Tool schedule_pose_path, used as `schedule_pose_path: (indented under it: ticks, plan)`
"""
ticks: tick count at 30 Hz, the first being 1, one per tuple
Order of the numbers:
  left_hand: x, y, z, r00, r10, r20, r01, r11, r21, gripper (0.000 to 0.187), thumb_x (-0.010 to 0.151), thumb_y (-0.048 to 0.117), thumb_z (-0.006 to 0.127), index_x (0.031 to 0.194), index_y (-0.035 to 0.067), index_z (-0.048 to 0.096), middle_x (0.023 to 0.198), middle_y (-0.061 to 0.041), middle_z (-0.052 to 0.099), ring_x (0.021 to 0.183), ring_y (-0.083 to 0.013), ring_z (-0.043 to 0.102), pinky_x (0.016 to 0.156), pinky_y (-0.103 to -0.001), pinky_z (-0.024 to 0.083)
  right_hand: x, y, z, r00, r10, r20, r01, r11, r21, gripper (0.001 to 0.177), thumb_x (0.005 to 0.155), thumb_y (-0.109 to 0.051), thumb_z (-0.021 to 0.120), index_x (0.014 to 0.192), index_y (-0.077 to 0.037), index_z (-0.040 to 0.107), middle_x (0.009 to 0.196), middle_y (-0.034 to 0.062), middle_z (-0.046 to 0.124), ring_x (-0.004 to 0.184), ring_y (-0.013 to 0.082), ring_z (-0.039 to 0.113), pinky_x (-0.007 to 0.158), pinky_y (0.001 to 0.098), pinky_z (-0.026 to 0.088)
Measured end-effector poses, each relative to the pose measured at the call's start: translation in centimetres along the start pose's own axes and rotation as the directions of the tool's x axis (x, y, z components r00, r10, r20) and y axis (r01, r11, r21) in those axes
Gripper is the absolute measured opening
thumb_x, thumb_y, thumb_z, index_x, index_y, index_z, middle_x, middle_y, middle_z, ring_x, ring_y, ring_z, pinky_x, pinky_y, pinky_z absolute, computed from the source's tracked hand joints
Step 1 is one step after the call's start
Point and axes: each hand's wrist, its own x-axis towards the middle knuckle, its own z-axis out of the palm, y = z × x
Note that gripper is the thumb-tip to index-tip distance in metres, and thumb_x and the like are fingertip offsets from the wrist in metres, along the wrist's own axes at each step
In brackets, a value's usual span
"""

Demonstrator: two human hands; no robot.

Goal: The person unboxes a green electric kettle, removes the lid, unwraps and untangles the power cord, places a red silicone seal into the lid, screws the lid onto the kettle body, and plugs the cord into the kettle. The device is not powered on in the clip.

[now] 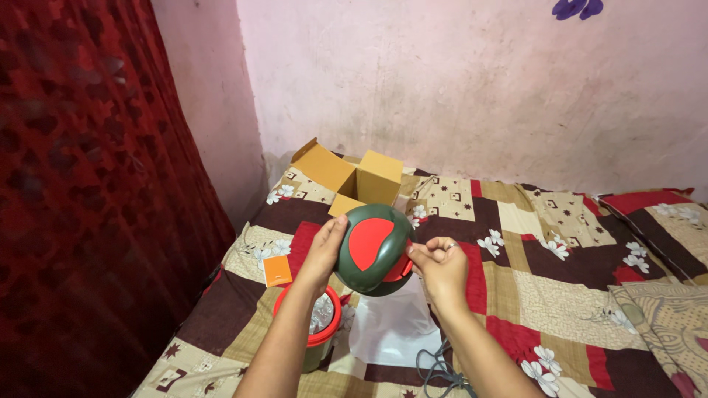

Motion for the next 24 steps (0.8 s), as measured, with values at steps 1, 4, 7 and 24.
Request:
schedule_pose_path:
  ticks: [1, 4, 7, 24]
  plan:
    - [-0.1, 0.0, 0.0, 1.000, -0.006, 0.002, 0.006, 1.000, -0.007, 0.057, 0.098, 0.054, 0.051, 0.127, 0.007, 0.064, 0.112, -0.005, 0.072, 0.104, -0.0128, 0.066, 0.092, -0.029, 0.052, -0.2, -0.1, 0.1, 1.000, -0.005, -0.013, 0.005, 0.999, -0.041, 0.029, 0.081, 0.008, 0.074, 0.099, -0.003, 0.052, 0.093, 0.0152, 0.072, 0.079, 0.0182, 0.072, 0.071, 0.0307, 0.063]
    - [-0.2, 0.1, -0.1, 0.997, -0.074, -0.024, 0.072, 0.995, -0.068, 0.057, 0.099, 0.055, 0.050, 0.128, 0.007, 0.063, 0.112, -0.006, 0.070, 0.103, -0.0137, 0.065, 0.090, -0.032, 0.052, -0.6, -0.3, 0.4, 0.999, -0.027, -0.022, 0.024, 0.989, -0.148, 0.035, 0.078, 0.008, 0.080, 0.106, 0.001, 0.060, 0.092, 0.0105, 0.067, 0.078, 0.0145, 0.067, 0.073, 0.0283, 0.060]
    - [-0.2, 0.1, 0.0, 0.996, -0.088, -0.023, 0.085, 0.991, -0.106, 0.059, 0.097, 0.057, 0.048, 0.129, 0.010, 0.061, 0.116, -0.004, 0.070, 0.105, -0.0123, 0.065, 0.091, -0.031, 0.053, -1.2, -0.6, 0.7, 0.999, -0.049, 0.006, 0.049, 0.979, -0.200, 0.034, 0.076, 0.007, 0.080, 0.106, 0.005, 0.066, 0.094, 0.0077, 0.070, 0.082, 0.0111, 0.069, 0.078, 0.0249, 0.058]
    - [-1.7, 2.5, 0.6, 1.000, 0.002, -0.020, -0.008, 0.949, -0.315, 0.049, 0.079, 0.018, 0.078, 0.123, 0.001, 0.064, 0.108, -0.012, 0.073, 0.098, -0.0204, 0.072, 0.086, -0.034, 0.059, -1.8, -5.2, 2.6, 0.994, 0.099, 0.035, -0.082, 0.941, -0.327, 0.068, 0.080, -0.016, 0.085, 0.136, -0.011, 0.047, 0.126, 0.0011, 0.059, 0.100, 0.0117, 0.070, 0.074, 0.0274, 0.058]
